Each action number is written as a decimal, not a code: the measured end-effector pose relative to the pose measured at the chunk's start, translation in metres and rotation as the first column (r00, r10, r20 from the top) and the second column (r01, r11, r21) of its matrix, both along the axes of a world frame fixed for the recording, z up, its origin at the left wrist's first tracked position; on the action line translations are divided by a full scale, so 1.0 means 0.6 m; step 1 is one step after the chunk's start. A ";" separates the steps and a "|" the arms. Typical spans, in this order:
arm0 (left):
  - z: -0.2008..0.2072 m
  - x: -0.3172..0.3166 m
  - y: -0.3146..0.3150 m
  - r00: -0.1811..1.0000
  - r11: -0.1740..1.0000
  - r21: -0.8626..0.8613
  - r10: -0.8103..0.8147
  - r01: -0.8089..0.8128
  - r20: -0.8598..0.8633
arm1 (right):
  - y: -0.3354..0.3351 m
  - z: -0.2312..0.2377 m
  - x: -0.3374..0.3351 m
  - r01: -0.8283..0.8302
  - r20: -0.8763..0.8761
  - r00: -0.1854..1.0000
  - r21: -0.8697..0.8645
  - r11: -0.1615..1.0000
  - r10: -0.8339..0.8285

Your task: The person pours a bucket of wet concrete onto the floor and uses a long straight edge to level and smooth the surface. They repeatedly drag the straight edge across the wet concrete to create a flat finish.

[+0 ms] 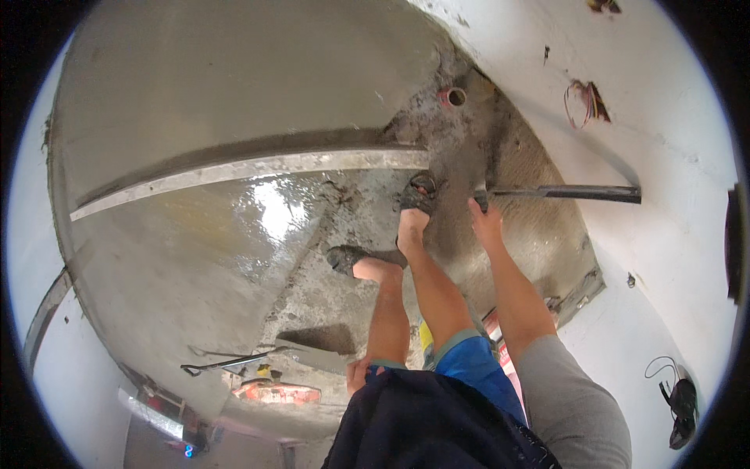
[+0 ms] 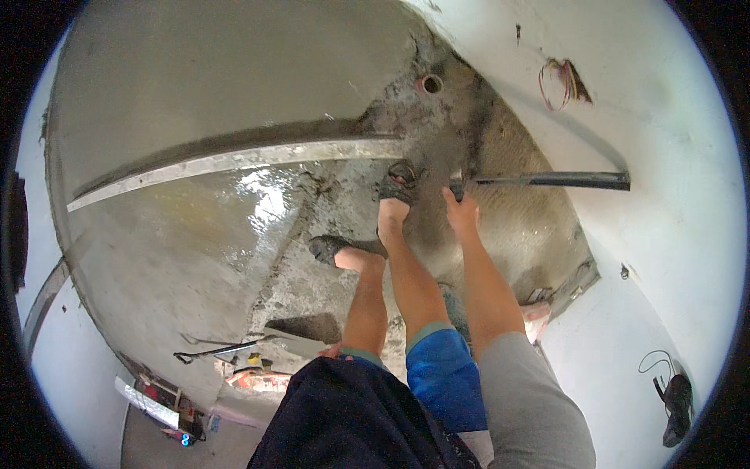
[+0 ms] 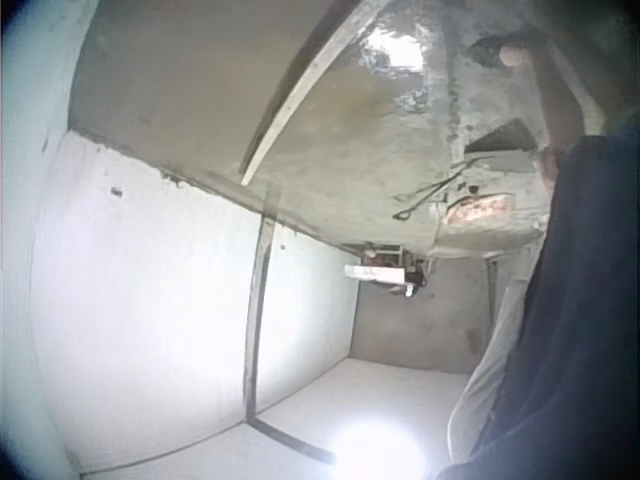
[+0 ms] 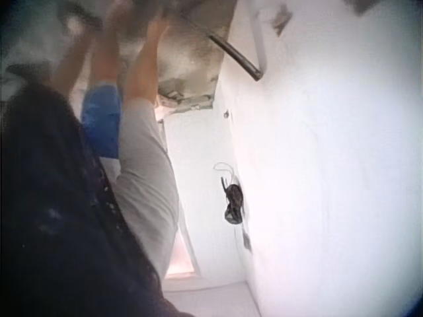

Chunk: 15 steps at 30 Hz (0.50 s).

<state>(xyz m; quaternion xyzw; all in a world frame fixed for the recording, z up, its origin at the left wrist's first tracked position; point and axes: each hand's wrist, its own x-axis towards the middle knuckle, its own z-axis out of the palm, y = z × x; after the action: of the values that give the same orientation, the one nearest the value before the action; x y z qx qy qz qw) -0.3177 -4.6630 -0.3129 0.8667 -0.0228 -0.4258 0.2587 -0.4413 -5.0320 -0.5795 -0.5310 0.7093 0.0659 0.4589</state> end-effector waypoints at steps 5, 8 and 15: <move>0.001 0.014 -0.028 0.997 0.998 0.046 0.032 -0.035 0.063 | -0.012 -0.021 0.084 -0.029 -0.034 0.999 0.110 0.994 0.032; -0.011 0.028 -0.018 1.000 0.999 0.040 0.019 -0.019 -0.011 | -0.003 -0.082 0.034 -0.020 -0.120 0.992 0.053 0.998 0.026; 0.002 0.041 -0.058 1.000 0.997 0.079 0.000 0.002 -0.022 | -0.016 -0.128 0.049 0.002 -0.110 0.993 -0.248 0.969 -0.030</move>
<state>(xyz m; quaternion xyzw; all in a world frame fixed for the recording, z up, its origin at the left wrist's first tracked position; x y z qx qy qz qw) -0.2931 -4.6979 -0.3115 0.8716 -0.0038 -0.4359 0.2244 -0.4119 -5.0414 -0.6562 -0.5738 0.7410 0.0030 0.3487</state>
